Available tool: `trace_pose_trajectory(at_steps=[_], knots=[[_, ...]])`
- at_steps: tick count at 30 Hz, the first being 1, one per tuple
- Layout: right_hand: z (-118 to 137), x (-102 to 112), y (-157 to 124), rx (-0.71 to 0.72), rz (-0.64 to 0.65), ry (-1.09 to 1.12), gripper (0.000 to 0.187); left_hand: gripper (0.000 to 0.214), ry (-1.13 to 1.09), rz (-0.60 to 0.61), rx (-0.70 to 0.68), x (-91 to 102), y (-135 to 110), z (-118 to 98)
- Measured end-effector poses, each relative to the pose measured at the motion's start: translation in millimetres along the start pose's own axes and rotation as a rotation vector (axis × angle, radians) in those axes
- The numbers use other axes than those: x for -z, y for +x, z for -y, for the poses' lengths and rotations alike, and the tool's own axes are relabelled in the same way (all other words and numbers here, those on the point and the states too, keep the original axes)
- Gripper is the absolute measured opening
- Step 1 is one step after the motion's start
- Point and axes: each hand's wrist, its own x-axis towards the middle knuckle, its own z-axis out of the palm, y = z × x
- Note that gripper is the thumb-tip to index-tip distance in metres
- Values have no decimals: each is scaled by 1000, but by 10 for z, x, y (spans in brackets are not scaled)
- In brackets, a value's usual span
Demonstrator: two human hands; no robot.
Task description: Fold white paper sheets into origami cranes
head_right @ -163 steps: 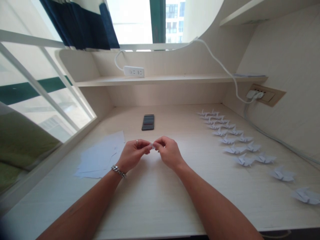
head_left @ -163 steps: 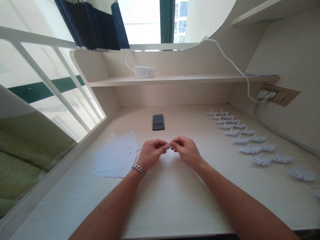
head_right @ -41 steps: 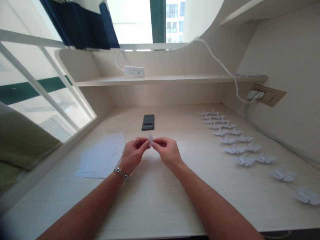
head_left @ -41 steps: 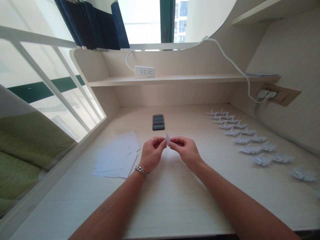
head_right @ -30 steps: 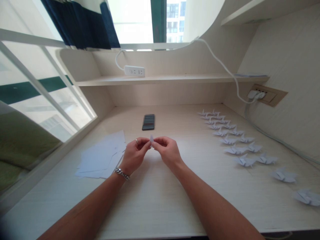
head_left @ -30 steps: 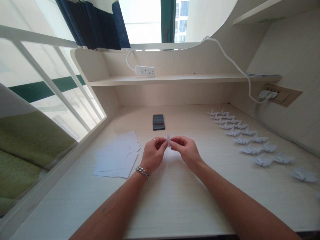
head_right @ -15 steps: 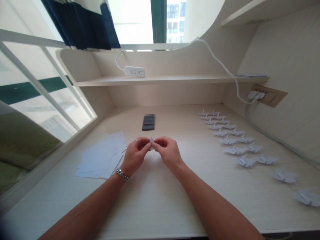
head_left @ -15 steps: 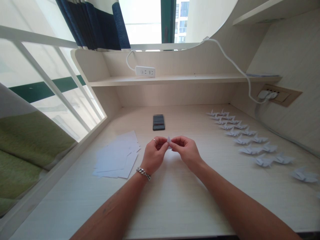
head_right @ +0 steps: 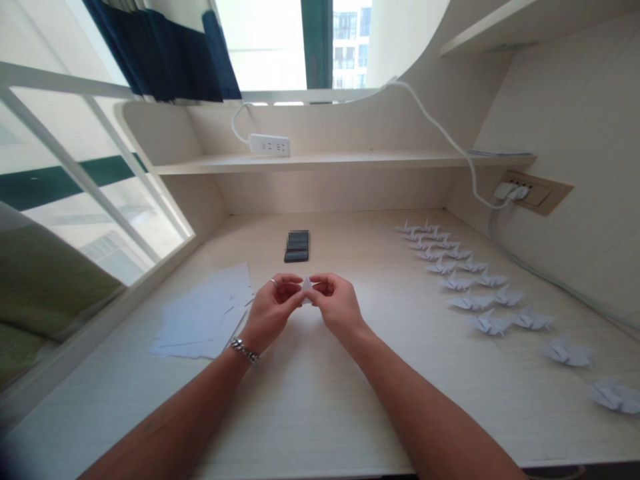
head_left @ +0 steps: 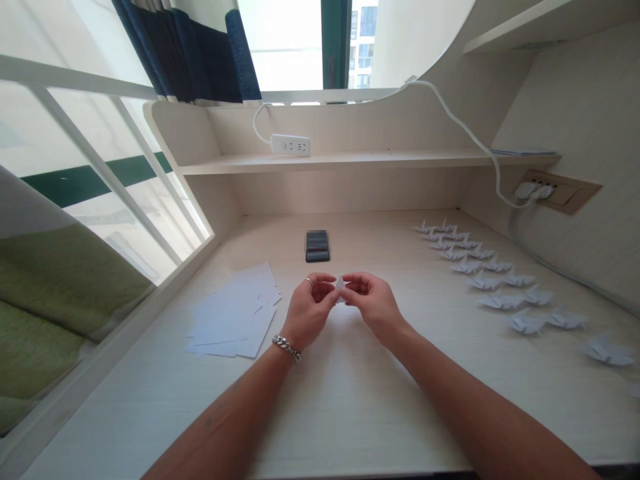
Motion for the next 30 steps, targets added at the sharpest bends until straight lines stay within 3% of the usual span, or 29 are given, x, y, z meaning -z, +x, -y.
trace_pose_trajectory(at_steps=[8, 12, 17, 23, 30], knots=[[-21, 11, -4, 107, -34, -117, 32, 36, -116, 47, 168, 8, 20, -31], [-54, 21, 8, 89, 1, -113, 38, 37, -50, -6, 137, 25, 32, -38], [-68, 24, 10, 41, 126, -79, 35, 40, -123, -80, 129, 37, 35, -74], [-8, 16, -17, 95, 104, -168, 30, 48, -259, -40, 173, 45, 45, -91], [-1, -14, -65, 100, 142, -257, 26, 44, -300, -123, 122, 62, 56, -70]])
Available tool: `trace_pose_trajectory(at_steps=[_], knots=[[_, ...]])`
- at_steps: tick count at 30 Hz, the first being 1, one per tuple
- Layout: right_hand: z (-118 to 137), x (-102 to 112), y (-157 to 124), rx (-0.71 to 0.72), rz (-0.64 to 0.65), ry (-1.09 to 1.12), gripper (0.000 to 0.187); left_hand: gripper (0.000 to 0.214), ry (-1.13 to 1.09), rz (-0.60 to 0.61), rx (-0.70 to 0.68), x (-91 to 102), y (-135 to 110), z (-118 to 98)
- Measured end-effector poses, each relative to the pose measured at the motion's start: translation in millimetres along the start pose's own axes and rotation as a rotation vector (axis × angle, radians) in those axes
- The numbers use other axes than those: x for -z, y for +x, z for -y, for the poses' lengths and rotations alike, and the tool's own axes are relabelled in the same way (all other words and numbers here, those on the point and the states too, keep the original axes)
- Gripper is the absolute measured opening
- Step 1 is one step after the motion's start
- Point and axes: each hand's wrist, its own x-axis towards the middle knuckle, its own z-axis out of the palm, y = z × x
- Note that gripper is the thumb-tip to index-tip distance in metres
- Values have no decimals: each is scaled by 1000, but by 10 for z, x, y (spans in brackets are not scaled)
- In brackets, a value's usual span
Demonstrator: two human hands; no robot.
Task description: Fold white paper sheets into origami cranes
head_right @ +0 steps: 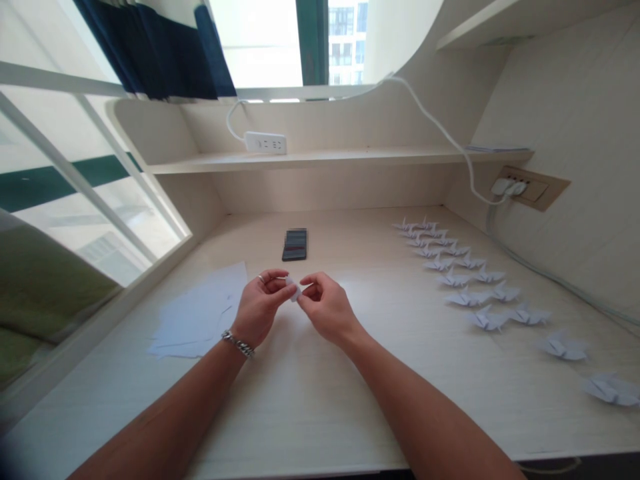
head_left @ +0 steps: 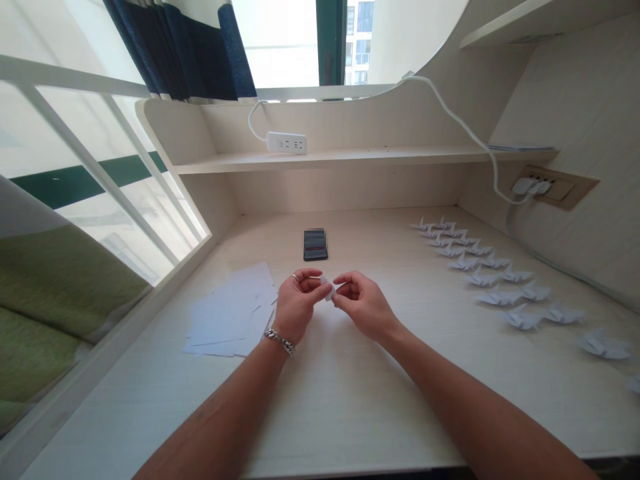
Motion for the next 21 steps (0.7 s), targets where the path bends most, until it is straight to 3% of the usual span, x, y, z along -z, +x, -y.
trace_pose_trajectory(at_steps=[7, 11, 16, 21], knots=[[-3, 14, 2, -24, 64, -68, 15, 38, 6, 21, -23, 13, 10, 3], [17, 16, -7, -21, 55, -81, 15, 42, -46, 23, 39, 4, -4, -21], [51, 38, -1, 29, -26, -25, 21, 33, -73, 171, 172, -24, -40, -54], [81, 61, 15, -19, 60, 146, 28, 26, -127, 250, 215, 37, -9, -24]])
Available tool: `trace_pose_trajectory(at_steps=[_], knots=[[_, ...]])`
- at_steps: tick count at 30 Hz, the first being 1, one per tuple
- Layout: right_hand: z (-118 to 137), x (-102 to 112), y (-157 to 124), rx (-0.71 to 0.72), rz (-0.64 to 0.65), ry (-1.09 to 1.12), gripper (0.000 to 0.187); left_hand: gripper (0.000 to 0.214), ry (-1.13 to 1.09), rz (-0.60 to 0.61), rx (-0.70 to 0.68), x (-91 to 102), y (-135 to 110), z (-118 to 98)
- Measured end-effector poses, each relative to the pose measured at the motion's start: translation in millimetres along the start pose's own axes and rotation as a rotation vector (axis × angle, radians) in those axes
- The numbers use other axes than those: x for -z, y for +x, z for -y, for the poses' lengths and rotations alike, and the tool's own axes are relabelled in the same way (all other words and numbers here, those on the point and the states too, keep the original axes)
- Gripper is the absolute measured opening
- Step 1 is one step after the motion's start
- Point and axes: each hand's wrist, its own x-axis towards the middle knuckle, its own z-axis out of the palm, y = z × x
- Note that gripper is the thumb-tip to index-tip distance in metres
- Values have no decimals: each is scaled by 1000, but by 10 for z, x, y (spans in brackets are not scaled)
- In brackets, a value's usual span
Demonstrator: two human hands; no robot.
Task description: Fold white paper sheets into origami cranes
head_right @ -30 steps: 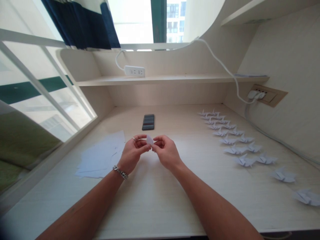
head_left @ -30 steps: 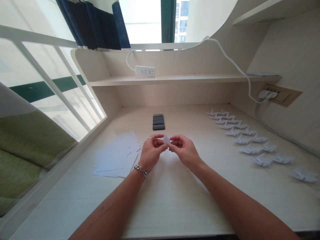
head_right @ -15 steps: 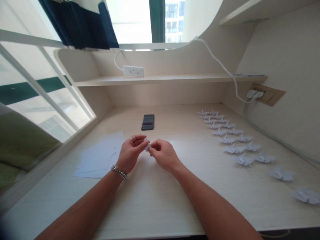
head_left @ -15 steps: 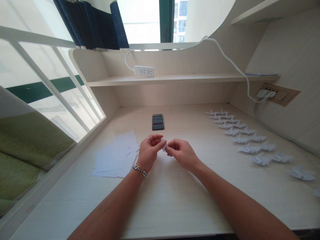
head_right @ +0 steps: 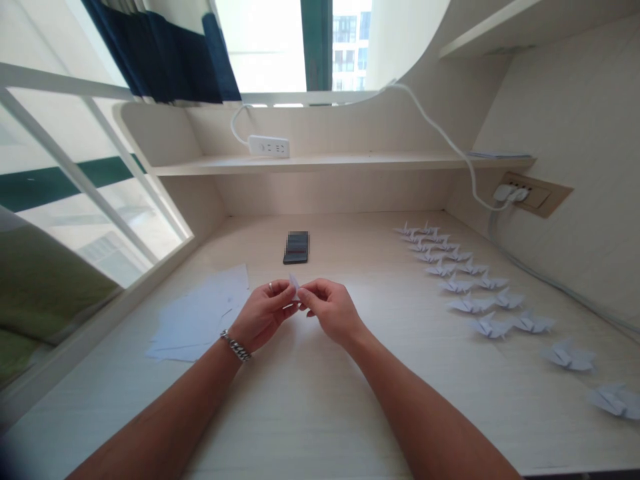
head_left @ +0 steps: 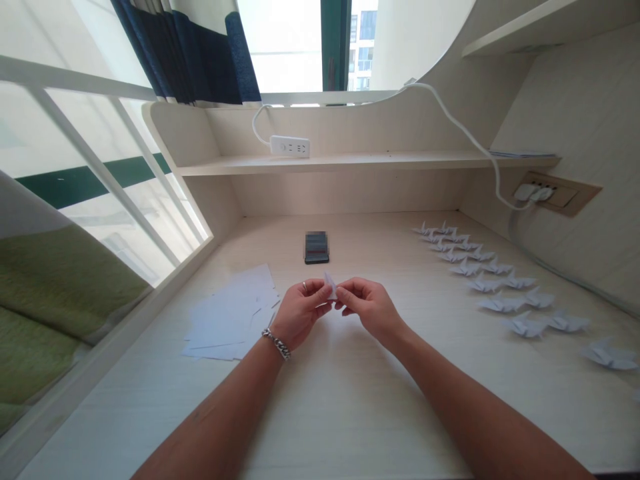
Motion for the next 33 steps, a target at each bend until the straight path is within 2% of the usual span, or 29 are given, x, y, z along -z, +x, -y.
trace_pose_trajectory(at_steps=[3, 6, 9, 14, 23, 33], knots=[[28, 2, 0, -57, 7, 87, 30, 25, -23, 84, 38, 46, 12, 8], [39, -3, 2, -73, 10, 94, 29, 26, -23, 104, 43, 58, 12, 10], [21, -7, 4, -13, -27, 43, 27, 27, -8, 92, 52, 49, 8, 10], [8, -5, -13, 123, -177, -173, 17, 29, 39, -1, 32, 11, 0, 19], [-8, 18, 4, 99, -154, -173, 17, 36, 139, -99, 36, -4, -7, -29], [-36, 58, 29, 38, -127, -103, 23, 30, 310, -38, 13, 98, 17, -19]])
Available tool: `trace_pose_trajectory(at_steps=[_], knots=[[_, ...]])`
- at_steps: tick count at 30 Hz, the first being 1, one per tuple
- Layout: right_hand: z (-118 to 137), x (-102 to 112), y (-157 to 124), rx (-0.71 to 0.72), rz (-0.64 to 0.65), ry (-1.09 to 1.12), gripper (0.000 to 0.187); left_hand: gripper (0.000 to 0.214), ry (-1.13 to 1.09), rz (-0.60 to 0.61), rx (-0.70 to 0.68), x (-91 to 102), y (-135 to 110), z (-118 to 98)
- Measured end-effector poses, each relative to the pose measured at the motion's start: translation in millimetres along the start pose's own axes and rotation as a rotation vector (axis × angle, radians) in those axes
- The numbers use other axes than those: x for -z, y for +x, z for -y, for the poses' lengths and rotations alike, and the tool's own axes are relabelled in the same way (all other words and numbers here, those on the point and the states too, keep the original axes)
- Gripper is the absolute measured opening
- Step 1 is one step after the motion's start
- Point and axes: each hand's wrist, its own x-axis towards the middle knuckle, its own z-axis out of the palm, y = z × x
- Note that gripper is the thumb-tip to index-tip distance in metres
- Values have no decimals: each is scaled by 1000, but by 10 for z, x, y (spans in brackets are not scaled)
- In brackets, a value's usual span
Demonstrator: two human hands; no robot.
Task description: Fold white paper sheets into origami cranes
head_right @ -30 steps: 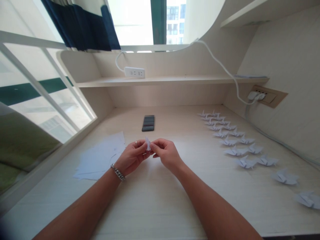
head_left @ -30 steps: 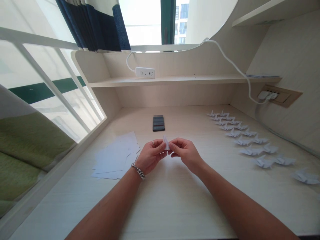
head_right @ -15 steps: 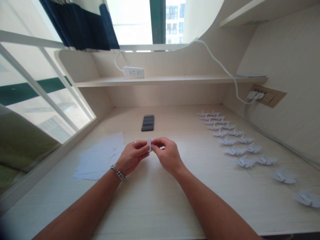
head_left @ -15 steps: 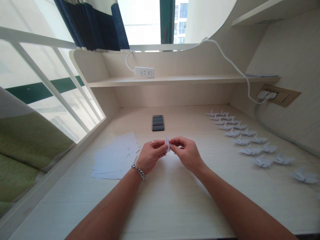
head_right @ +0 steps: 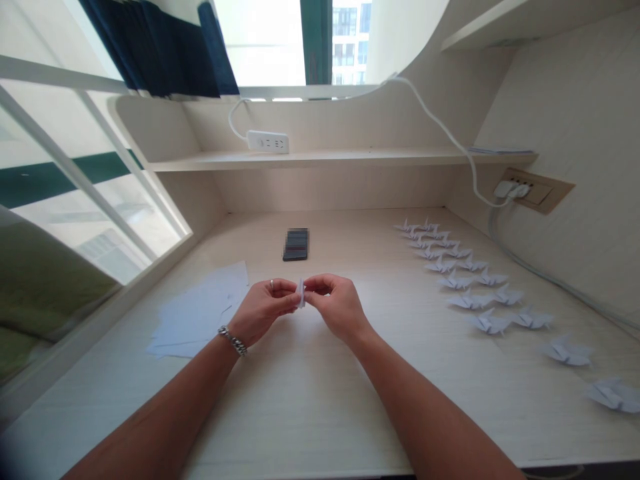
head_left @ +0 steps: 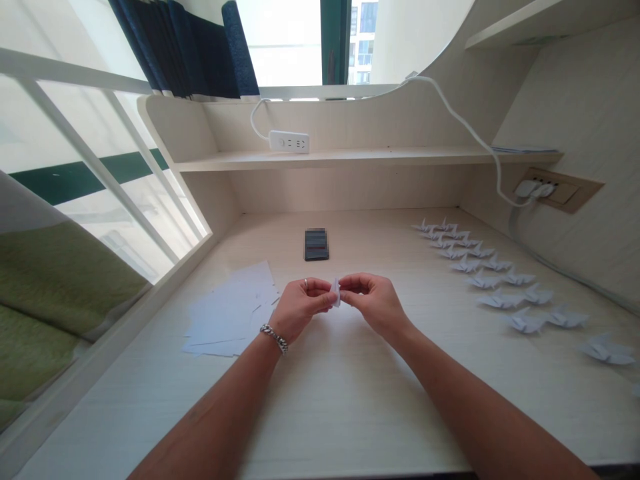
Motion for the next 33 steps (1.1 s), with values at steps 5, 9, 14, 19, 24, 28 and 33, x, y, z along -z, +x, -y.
trace_pose_trajectory(at_steps=[5, 9, 14, 19, 24, 28, 33], knots=[[-6, -1, 7, -15, 9, 32, 24, 31, 45, 11, 3, 18, -5, -11], [-7, -2, 11, -2, 19, 46, 23, 33, 28, 29, 4, 2, -13, -19], [18, -1, 15, -4, 47, 45, 21, 38, -103, 16, 18, -56, -29, -30], [83, 41, 0, 30, 107, -69, 15, 39, -56, 30, 25, -102, -52, -61], [135, 118, -43, 132, 188, -356, 4, 39, 62, 69, 73, -99, -80, -82], [139, 164, -62, 233, 223, -543, 5, 38, 113, 104, 111, -72, -83, -87], [128, 183, -60, 279, 247, -632, 9, 35, 135, 131, 117, -56, -65, -78]])
